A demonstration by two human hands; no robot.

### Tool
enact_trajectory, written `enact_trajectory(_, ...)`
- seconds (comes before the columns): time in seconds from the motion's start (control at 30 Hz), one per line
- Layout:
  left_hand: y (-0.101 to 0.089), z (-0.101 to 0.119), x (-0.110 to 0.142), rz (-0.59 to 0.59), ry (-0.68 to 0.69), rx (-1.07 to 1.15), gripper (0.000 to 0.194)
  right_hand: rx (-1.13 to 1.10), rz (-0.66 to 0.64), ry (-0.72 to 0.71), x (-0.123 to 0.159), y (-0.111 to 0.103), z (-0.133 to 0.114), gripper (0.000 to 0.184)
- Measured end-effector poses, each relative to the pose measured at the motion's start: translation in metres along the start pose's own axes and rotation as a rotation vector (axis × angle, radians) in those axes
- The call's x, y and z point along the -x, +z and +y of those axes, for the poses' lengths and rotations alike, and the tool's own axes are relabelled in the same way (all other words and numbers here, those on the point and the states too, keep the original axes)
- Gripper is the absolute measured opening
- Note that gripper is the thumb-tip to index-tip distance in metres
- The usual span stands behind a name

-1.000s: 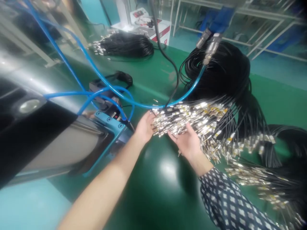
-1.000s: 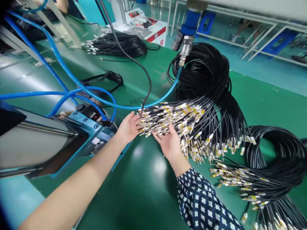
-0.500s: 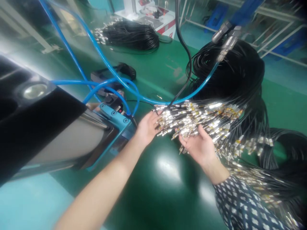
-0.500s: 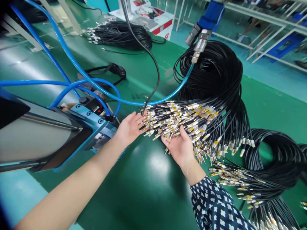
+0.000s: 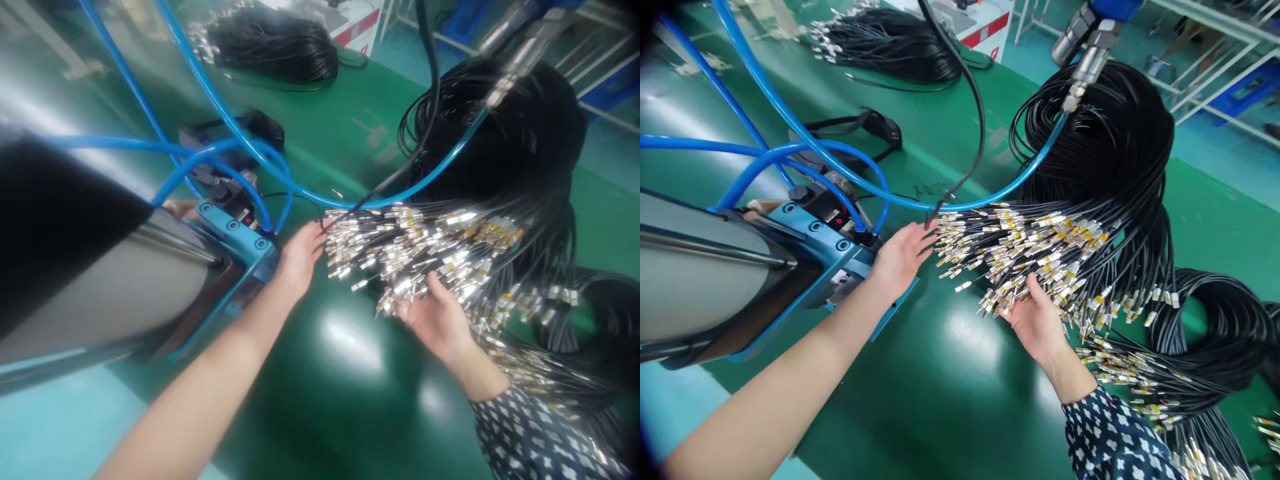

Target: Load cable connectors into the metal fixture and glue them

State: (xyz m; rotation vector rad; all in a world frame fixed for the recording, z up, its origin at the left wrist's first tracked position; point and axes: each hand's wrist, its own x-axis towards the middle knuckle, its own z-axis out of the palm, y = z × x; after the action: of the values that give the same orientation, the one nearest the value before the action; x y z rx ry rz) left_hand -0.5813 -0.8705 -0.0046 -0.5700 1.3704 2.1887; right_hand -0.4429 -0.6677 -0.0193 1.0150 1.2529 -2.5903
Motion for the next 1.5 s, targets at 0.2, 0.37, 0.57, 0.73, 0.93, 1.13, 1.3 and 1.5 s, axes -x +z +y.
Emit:
enact_trajectory(0.2, 0.008, 0.001, -0.028, 0.080, 0.238, -0.043, 0.023, 0.078, 0.015, -0.002, 0.005, -0.008, -0.001, 0.039)
enact_trajectory(0.37, 0.018, -0.004, -0.057, 0.052, 0.241, -0.102, 0.025, 0.077, 0.021, -0.009, 0.004, -0.009, -0.002, 0.039)
enact_trajectory(0.57, 0.002, -0.030, -0.024, 0.042, 0.502, -0.185, 0.019, 0.122, 0.026, 0.001, 0.001, -0.014, 0.000, 0.040)
enact_trajectory(0.73, -0.006, -0.058, 0.036, -0.031, 0.747, -0.617, 0.018, 0.103, 0.037, 0.042, -0.001, -0.016, 0.003, 0.045)
enact_trajectory(0.93, 0.049, -0.041, -0.022, -0.184, 0.802, -0.747, 0.040, 0.095, 0.017, 0.047, -0.001, -0.017, 0.001, 0.042)
enact_trajectory(1.13, 0.060, -0.062, -0.001, -0.013, 0.730, -0.882, 0.045, 0.149, -0.026, 0.096, -0.005, -0.021, 0.006, 0.047)
enact_trajectory(1.3, 0.057, -0.105, 0.051, -0.130, 0.557, -1.102, 0.071, 0.197, -0.030, 0.123, -0.008, -0.017, 0.012, 0.056)
enact_trajectory(1.5, 0.060, -0.097, 0.048, -0.131, 0.535, -1.147, 0.066, 0.216, -0.037, 0.128, -0.007, -0.014, 0.009, 0.057)
